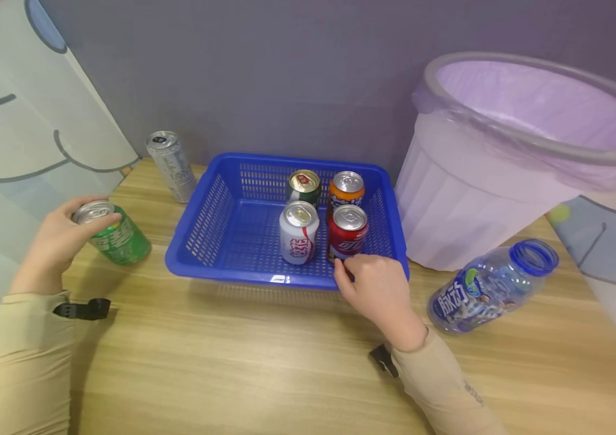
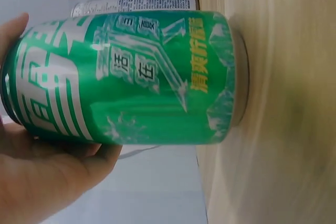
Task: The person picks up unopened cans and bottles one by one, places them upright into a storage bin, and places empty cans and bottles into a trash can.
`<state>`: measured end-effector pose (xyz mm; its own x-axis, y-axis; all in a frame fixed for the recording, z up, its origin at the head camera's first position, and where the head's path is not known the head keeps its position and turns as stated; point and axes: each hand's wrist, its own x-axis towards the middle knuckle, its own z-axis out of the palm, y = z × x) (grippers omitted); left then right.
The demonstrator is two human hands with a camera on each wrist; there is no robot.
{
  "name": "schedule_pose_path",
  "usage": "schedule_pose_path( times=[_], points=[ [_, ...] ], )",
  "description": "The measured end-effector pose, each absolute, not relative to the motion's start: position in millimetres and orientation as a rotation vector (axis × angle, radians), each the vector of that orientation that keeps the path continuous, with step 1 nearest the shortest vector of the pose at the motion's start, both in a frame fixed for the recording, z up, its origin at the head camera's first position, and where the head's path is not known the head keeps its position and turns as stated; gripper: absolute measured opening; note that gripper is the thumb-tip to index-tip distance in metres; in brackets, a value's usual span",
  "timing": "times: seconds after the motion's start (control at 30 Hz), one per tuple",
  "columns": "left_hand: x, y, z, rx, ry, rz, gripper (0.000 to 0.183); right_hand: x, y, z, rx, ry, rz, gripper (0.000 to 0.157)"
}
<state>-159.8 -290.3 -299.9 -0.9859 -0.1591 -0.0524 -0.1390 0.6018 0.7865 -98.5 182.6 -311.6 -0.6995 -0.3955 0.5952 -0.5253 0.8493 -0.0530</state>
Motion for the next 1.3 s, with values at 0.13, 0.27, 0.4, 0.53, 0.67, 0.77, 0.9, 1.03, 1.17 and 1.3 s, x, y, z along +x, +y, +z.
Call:
schedule_pose_path(
  times=[0.13,0.27,0.4,0.53,0.67,0.77,0.9,1.03,1.17,1.3],
  points=[
    [-159,-298,-302,0.21,-2.811,-1.418,0.078,-98,182,-311,0.664,-2.44,0.294,0.043],
    [-161,-304,-304,0.131,-2.806,-1.519,0.077,-98,182,-311,0.657,-2.447,0.298,0.043],
    [-163,-307,-309,0.042,-2.768,-1.593,0.07,-98,182,-311,0.652,-2.443,0.3,0.043],
    [-163,-310,-314,-0.044,-2.589,-1.853,0.047,-98,182,-311,0.66,-2.439,0.296,0.043],
    [-163,-311,-315,-0.055,-2.522,-1.962,0.045,-98,182,-311,0.667,-2.432,0.296,0.043],
    [-162,-310,-313,-0.056,-2.631,-1.821,0.047,-98,182,-310,0.668,-2.427,0.302,0.043],
    [-161,-310,-314,-0.054,-2.735,-1.666,0.052,-98,182,-311,0.669,-2.435,0.302,0.044],
    [-160,-311,-316,-0.073,-2.769,-1.613,0.06,-98,181,-312,0.669,-2.433,0.296,0.043],
    [-159,-312,-316,-0.093,-2.801,-1.562,0.073,-98,182,-313,0.667,-2.422,0.293,0.043],
    [-160,-312,-314,-0.1,-2.821,-1.532,0.078,-98,183,-312,0.665,-2.421,0.291,0.043]
  ],
)
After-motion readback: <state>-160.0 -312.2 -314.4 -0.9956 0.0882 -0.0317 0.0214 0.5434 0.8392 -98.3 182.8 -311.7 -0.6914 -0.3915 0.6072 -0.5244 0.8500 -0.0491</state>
